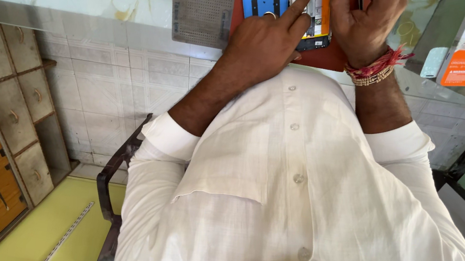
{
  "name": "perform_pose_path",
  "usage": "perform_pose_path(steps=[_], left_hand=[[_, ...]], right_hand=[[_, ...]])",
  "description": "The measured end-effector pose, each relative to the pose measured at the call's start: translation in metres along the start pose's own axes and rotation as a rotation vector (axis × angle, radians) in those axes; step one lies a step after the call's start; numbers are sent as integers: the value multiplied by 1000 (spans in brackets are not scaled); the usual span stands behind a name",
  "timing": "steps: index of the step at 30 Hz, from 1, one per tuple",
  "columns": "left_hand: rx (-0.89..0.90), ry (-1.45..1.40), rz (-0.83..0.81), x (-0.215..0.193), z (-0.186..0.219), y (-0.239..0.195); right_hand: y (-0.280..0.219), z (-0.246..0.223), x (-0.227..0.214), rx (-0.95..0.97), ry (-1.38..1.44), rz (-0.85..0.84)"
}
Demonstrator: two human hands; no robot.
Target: The person uses a prying tool to open the back cover of a blue smartphone. They then use a screwdriver to remove screws and disconnect internal components, leaving the phone disassembled on the counter.
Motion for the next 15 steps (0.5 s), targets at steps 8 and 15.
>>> perform_pose_path(steps=[8,15], left_hand=[[5,95,-51,2,0,8],[30,122,-52,3,-2,10]], right_hand=[[13,-17,7,-34,45,-111],[12,-17,8,-89,25,-85]])
Point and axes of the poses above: each hand's wrist, its own y-axis towards the middle knuckle, its own x-axis out of the palm, z = x × y, the point moved 5 cm from there along y, towards the middle knuckle, and after that the axes turned 6 degrees about x, right-handed, at the moved point
